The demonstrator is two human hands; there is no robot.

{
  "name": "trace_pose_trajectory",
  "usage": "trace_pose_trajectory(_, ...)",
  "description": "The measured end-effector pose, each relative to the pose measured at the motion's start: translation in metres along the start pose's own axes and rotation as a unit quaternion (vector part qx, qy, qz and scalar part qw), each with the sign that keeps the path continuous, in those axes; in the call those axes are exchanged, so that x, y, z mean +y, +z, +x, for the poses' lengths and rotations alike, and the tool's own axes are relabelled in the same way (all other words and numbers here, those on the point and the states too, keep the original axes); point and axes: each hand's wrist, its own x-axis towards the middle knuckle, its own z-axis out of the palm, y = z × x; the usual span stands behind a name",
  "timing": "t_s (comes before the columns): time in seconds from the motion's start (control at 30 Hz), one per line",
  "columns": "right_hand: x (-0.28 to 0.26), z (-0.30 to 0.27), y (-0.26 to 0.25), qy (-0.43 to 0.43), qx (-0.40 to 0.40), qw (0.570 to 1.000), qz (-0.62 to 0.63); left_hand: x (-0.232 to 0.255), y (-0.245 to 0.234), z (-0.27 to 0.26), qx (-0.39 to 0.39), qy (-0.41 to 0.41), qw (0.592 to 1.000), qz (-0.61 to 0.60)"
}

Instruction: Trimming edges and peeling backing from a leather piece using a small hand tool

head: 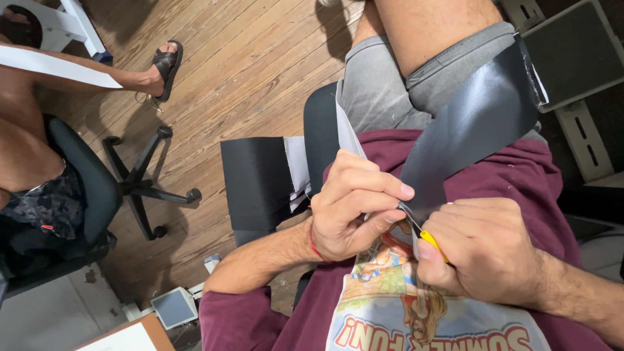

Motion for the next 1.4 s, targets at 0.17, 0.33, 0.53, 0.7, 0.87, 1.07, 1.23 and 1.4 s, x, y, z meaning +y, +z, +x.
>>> trace_pose_trajectory(0.17, 0.000, 0.002, 0.003, 0.000, 0.017, 1.000, 0.014, -0.002, 0.000, 0.001, 0.007, 0.023, 0.999, 0.028)
trace_pose_trajectory(0.33, 0.005, -0.004, 0.012, 0.000, 0.015, 0.999, 0.033, -0.002, 0.001, 0.001, 0.015, 0.032, 0.998, 0.053)
trace_pose_trajectory(0.53, 0.011, -0.011, 0.023, 0.019, 0.001, 0.998, 0.066, -0.002, 0.000, 0.004, 0.028, 0.040, 0.996, 0.078)
trace_pose_trajectory(0.7, 0.012, -0.008, 0.027, 0.016, 0.016, 0.994, 0.110, -0.005, 0.002, 0.003, 0.036, 0.041, 0.995, 0.079)
trace_pose_trajectory(0.87, 0.017, -0.007, 0.040, 0.041, 0.035, 0.989, 0.139, -0.001, 0.003, 0.005, 0.042, 0.017, 0.995, 0.090)
trace_pose_trajectory(1.07, 0.016, 0.003, 0.049, 0.024, 0.104, 0.982, 0.158, -0.002, 0.008, -0.005, 0.057, -0.062, 0.994, 0.070)
trace_pose_trajectory(1.23, 0.026, -0.001, 0.059, 0.045, 0.133, 0.973, 0.181, -0.013, 0.015, -0.001, 0.070, -0.003, 0.995, 0.065)
trace_pose_trajectory(1.4, 0.030, 0.001, 0.063, 0.061, 0.181, 0.951, 0.244, -0.017, 0.011, 0.003, 0.091, 0.004, 0.995, 0.036)
